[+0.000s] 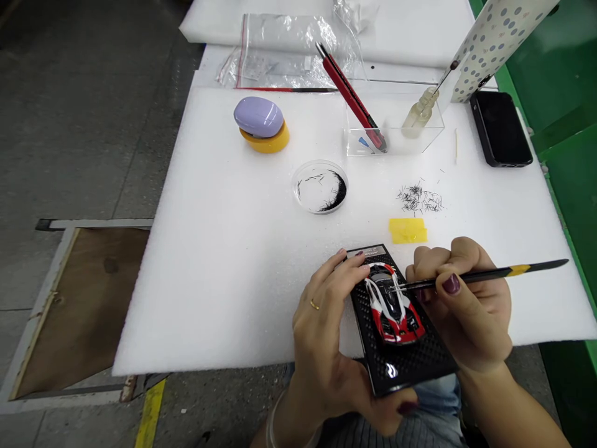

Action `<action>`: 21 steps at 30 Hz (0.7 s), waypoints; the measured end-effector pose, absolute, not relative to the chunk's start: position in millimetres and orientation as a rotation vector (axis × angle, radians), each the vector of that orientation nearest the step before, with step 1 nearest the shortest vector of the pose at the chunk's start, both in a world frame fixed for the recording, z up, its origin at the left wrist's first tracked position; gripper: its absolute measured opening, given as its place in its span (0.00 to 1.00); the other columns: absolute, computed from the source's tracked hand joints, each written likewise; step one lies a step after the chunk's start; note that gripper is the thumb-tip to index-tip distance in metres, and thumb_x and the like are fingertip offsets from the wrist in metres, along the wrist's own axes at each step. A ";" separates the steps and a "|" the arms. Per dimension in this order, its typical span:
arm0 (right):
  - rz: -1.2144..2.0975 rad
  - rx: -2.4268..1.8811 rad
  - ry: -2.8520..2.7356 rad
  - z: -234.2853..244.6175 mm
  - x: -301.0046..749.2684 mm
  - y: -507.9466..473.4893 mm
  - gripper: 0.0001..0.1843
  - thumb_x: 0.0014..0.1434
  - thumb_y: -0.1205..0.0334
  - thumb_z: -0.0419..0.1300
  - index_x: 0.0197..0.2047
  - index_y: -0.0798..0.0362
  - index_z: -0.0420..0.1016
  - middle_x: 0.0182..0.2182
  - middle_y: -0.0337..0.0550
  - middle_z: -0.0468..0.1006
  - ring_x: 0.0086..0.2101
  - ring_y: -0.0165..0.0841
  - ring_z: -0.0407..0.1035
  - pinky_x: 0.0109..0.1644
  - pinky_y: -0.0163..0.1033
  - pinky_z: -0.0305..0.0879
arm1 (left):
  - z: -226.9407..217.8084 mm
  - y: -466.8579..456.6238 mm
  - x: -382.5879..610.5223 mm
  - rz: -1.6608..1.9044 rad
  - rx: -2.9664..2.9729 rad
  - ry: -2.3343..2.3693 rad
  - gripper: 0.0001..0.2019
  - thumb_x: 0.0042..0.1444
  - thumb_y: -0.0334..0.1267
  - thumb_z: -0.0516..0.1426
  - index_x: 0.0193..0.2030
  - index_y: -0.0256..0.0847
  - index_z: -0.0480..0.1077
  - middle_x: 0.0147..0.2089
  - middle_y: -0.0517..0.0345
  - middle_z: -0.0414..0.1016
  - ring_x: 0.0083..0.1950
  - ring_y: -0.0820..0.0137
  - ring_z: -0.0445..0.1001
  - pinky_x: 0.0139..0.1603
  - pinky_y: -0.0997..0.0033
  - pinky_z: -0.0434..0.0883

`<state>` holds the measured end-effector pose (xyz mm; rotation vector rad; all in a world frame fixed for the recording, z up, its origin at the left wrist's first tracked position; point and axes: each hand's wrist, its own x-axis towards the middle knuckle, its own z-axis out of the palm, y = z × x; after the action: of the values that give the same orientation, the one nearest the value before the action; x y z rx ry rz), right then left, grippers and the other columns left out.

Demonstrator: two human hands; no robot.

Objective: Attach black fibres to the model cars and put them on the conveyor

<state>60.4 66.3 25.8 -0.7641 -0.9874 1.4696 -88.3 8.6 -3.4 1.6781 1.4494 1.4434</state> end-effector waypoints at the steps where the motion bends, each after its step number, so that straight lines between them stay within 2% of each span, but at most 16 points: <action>1: 1.466 -0.768 -0.995 25.8 60.4 66.2 0.05 0.64 0.65 0.66 0.36 0.49 0.76 0.23 0.35 0.72 0.26 0.29 0.65 0.29 0.37 0.64 | -3.4 8.4 -88.1 1.443 1.682 1.448 0.38 0.61 0.70 0.52 0.63 0.39 0.68 0.62 0.48 0.76 0.68 0.56 0.71 0.72 0.54 0.65; 8: 1.455 -0.772 -1.008 26.3 59.3 68.8 0.04 0.63 0.64 0.66 0.36 0.48 0.75 0.22 0.35 0.69 0.25 0.30 0.64 0.27 0.37 0.61 | -3.8 7.9 -89.5 1.411 1.717 1.485 0.38 0.61 0.71 0.51 0.64 0.41 0.67 0.61 0.46 0.77 0.68 0.52 0.70 0.70 0.48 0.67; 12: 1.215 -0.847 -0.998 29.7 74.3 72.0 0.07 0.60 0.60 0.69 0.34 0.47 0.75 0.20 0.34 0.65 0.23 0.30 0.59 0.26 0.37 0.57 | 2.2 8.7 -82.0 1.351 1.777 1.566 0.42 0.56 0.72 0.55 0.64 0.39 0.64 0.59 0.43 0.76 0.65 0.50 0.71 0.66 0.47 0.69; 16: 0.926 -1.033 -1.078 33.3 111.0 62.5 0.06 0.64 0.55 0.67 0.37 0.45 0.78 0.25 0.38 0.73 0.25 0.32 0.65 0.31 0.41 0.63 | 7.9 10.3 -55.5 1.307 1.894 1.714 0.46 0.47 0.70 0.62 0.62 0.35 0.63 0.55 0.42 0.75 0.64 0.50 0.69 0.67 0.48 0.64; 19: 0.911 -1.147 -1.239 35.6 138.5 48.4 0.12 0.71 0.53 0.57 0.40 0.46 0.79 0.27 0.40 0.78 0.27 0.32 0.70 0.34 0.41 0.66 | 7.8 11.0 -32.8 1.267 1.958 1.837 0.50 0.38 0.70 0.67 0.60 0.36 0.64 0.53 0.43 0.77 0.62 0.47 0.69 0.71 0.44 0.55; 21: 0.943 -1.278 -1.370 37.2 149.4 40.2 0.13 0.73 0.54 0.56 0.38 0.47 0.77 0.32 0.41 0.81 0.34 0.34 0.74 0.38 0.40 0.68 | 6.4 11.1 -21.0 1.240 1.964 1.928 0.53 0.32 0.69 0.70 0.60 0.37 0.65 0.53 0.43 0.77 0.60 0.45 0.70 0.72 0.43 0.51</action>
<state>149.4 40.2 37.2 -1.2784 -1.3702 0.9434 -21.0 11.1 6.4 1.9643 1.9284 1.2397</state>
